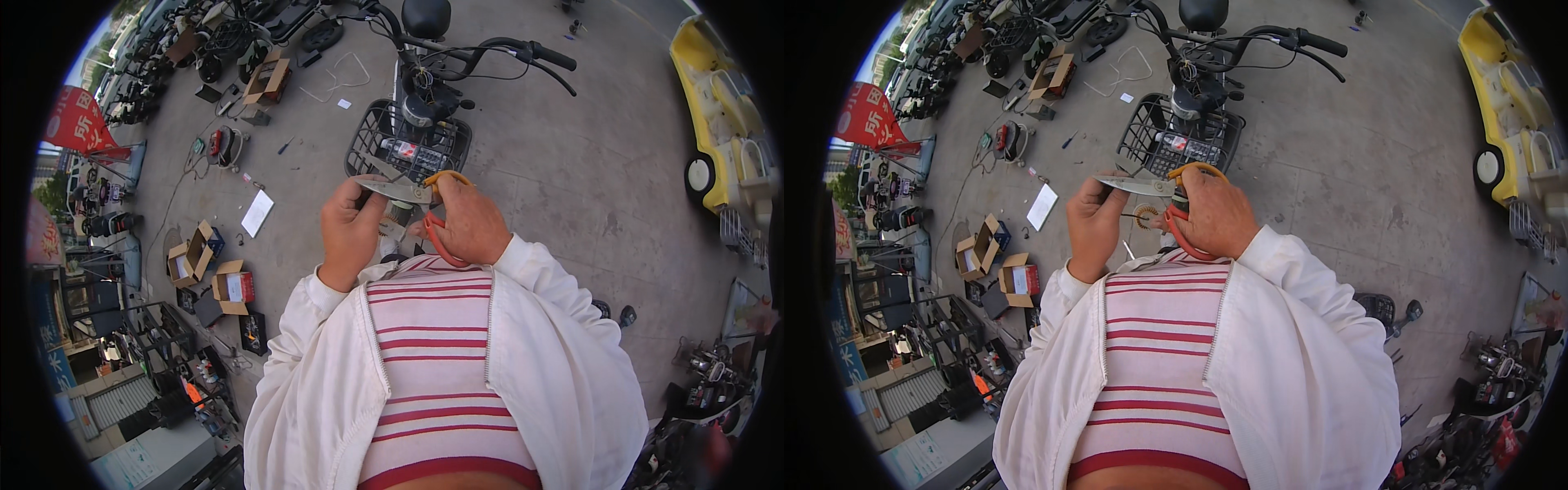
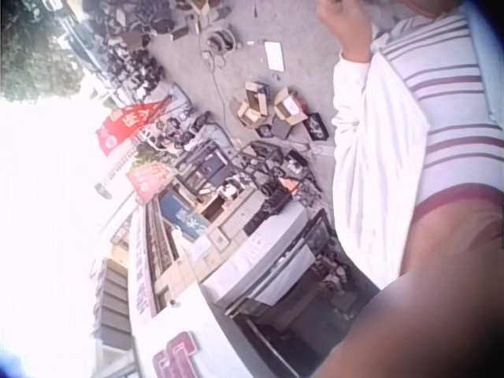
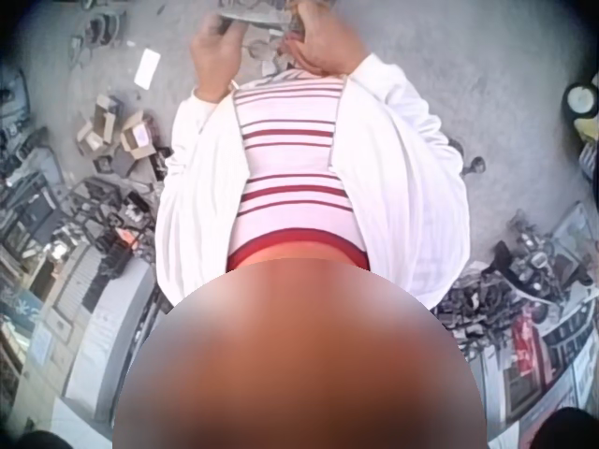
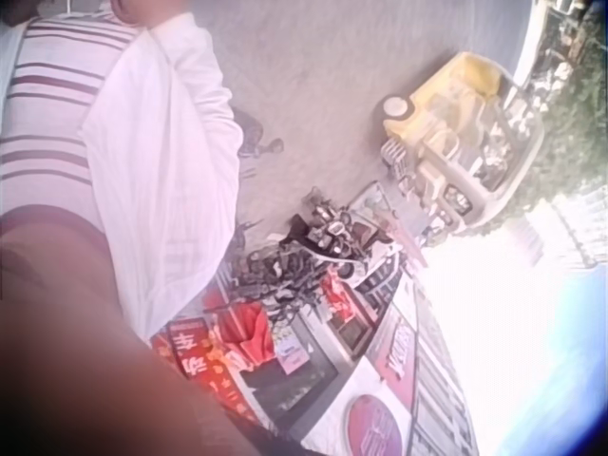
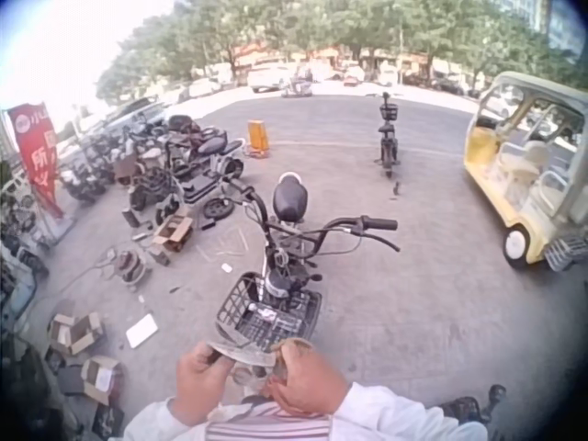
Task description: The person works on the front wiring of an electric scooter in a repair shop. They use pliers to strip and cut wires, then connect and wrap a small cylindrical component with tape. The scooter remains stationary throughout the process.
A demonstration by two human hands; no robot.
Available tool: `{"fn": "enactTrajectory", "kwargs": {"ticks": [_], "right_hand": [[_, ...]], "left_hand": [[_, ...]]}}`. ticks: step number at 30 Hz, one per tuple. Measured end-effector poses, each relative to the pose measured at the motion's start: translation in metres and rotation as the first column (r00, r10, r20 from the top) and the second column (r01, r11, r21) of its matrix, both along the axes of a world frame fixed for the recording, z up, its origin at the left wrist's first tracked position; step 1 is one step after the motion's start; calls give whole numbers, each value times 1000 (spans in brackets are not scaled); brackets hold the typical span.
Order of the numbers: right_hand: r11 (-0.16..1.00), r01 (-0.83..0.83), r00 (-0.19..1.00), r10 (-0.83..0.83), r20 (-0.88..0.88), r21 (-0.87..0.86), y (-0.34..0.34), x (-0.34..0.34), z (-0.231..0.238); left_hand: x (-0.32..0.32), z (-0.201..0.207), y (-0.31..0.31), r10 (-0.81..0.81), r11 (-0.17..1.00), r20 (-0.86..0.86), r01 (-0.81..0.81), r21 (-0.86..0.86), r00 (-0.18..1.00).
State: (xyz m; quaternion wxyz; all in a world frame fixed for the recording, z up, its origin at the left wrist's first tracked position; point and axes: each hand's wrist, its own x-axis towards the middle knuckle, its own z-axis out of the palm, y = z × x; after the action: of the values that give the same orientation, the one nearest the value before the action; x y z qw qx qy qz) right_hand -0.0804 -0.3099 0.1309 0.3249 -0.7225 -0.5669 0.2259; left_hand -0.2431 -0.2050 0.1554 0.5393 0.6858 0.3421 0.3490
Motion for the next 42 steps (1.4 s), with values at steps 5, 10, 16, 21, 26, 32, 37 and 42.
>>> {"fn": "enactTrajectory", "kwargs": {"ticks": [5, 10, 16, 21, 26, 32, 37, 42], "right_hand": [[999, -14, 1000, 13, -23, -29, 0, -1, 6], [999, -21, 1000, 21, 10, -26, 3, 1, 1], [998, -30, 999, 32, 34, -61, 1, 1, 4], [1000, -10, 1000, 11, 26, -6, -1, -1, 3], [1000, -22, 998, 22, 58, -3, 0, 1, -1], [996, -47, 999, 48, 10, -78, 0, -2, 7], [998, -61, 998, 61, 32, 2, 1, -2, 0], [991, -61, 994, 51, -93, -117, -1, -7, 3]], "left_hand": [[-3, -1, 5, -8, 998, -37, 10, 61, 999], [-4, 0, 6, -35, 998, -14, 36, 43, 999], [-7, 1, 9, -107, 994, -30, 108, 10, 994], [-9, -2, 10, -138, 990, -36, 137, -29, 990], [-11, -4, 12, -180, 984, -55, 178, -25, 982], [-16, -12, 13, -184, 982, -37, 182, -58, 982], [-17, -7, 11, -184, 983, -93, 181, -33, 979], [-18, 0, 9, -153, 953, -268, 214, 217, 951]]}}
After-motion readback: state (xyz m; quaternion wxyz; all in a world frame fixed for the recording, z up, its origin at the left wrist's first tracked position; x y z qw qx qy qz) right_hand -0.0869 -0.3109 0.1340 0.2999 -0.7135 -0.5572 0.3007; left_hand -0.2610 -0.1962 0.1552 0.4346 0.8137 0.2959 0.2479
